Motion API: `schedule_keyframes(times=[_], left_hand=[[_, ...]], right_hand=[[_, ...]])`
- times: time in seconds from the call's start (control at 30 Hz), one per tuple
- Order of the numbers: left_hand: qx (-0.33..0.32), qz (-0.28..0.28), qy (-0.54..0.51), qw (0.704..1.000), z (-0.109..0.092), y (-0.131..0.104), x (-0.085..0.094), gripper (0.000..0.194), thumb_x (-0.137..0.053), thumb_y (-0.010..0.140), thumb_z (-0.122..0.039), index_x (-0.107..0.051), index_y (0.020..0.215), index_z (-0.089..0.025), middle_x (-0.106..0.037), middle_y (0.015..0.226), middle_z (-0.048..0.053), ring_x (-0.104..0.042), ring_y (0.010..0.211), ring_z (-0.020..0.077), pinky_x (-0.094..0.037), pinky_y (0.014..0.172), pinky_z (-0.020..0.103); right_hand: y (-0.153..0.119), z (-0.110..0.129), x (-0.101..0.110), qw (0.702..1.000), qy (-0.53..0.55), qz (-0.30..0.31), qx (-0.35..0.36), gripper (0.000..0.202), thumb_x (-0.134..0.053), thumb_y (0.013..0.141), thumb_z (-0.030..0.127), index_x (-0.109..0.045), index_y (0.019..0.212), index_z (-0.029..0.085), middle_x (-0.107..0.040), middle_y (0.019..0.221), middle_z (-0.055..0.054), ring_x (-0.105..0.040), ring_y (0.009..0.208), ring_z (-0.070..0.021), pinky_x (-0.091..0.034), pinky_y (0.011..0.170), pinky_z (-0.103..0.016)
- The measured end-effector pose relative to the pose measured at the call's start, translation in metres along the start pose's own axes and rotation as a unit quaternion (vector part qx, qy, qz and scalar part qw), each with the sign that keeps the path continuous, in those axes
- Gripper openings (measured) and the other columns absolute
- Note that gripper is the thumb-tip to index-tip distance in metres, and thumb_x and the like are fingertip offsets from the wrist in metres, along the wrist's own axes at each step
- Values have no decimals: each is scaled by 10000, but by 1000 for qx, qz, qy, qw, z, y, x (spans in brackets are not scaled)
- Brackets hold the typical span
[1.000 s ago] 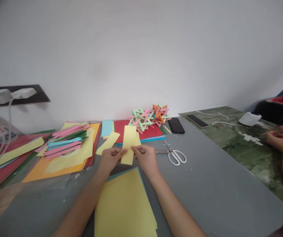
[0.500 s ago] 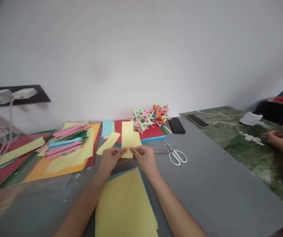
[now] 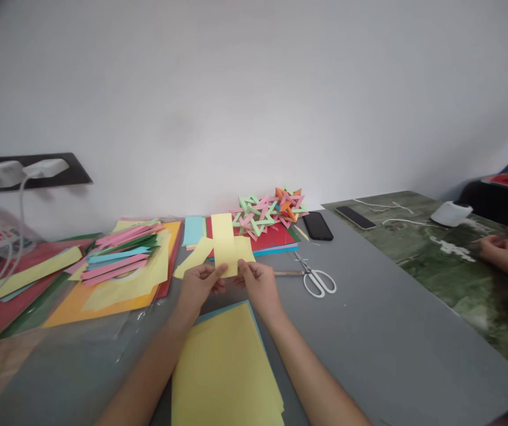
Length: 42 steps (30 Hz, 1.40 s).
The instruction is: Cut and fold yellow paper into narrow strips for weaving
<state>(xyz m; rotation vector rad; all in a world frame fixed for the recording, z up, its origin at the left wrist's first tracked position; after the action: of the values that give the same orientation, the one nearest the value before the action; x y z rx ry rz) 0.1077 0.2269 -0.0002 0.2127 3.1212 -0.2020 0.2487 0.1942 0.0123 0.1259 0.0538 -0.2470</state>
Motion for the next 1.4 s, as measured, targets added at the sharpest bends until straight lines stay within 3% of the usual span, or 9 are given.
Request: schedule_keyframes(times=[0.13, 0.33, 0.57, 0.8, 1.0, 1.2, 1.4], left_hand=[[-20, -14, -25, 999, -4, 1, 3, 337, -660, 571, -459, -561, 565, -137, -607, 432, 11, -547, 357, 106, -419, 364, 181], [-16, 18, -44, 999, -5, -1, -5, 309, -675, 575, -419, -562, 580, -131, -643, 500, 32, -589, 423, 125, -474, 432, 202], [-14, 66, -58, 996, -9, -3, -16, 400, -659, 603, -415, -628, 880, -128, -697, 773, 82, -634, 533, 157, -510, 517, 243], [-24, 82, -44, 995, -9, -3, -18, 381, -653, 613, -417, -637, 845, -115, -690, 647, 67, -621, 492, 151, -487, 467, 225], [-55, 55, -39, 996, -13, -4, -13, 381, -639, 614, -445, -652, 768, -97, -666, 558, 58, -585, 427, 134, -457, 426, 218], [-42, 38, -35, 998, -10, -4, -9, 391, -648, 593, -459, -658, 749, -100, -645, 519, 41, -537, 377, 110, -437, 402, 213], [-39, 51, -34, 997, -9, -3, -12, 395, -660, 576, -461, -658, 738, -101, -631, 503, 36, -520, 369, 105, -422, 384, 207]], right_hand=[[-8, 10, -3, 999, 29, -30, 32, 364, -653, 632, 365, -545, 917, 168, -648, 635, -19, -609, 562, -155, -472, 542, -255], [-12, 12, 4, 995, 56, -80, 29, 274, -691, 589, 349, -547, 740, 170, -658, 627, -34, -615, 568, -156, -469, 529, -241], [-11, 13, 7, 995, 47, -82, 17, 283, -665, 602, 400, -580, 728, 162, -663, 640, -47, -613, 553, -161, -489, 525, -261], [-10, 18, 5, 996, 63, -64, 23, 235, -659, 624, 363, -592, 732, 164, -662, 617, -29, -616, 541, -153, -478, 517, -249], [-11, 17, 3, 998, 37, -50, 26, 248, -651, 630, 370, -620, 750, 155, -668, 632, -38, -627, 573, -164, -482, 528, -254], [-8, 11, 3, 997, 59, -51, 12, 285, -669, 602, 392, -610, 745, 152, -673, 642, -50, -626, 552, -170, -500, 551, -277], [-7, 13, -10, 999, 43, 9, 11, 274, -663, 602, 411, -627, 687, 153, -662, 591, -42, -625, 531, -170, -494, 536, -270]])
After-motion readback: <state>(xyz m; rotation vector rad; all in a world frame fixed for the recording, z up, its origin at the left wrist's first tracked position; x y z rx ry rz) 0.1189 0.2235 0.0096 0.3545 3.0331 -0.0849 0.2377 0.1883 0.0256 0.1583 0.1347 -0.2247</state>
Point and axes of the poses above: each hand's wrist, its own y-axis towards the middle knuckle, its own x-axis out of the back of the hand, z = x × y, the point moved 10 cm from there along y, towards the middle knuckle
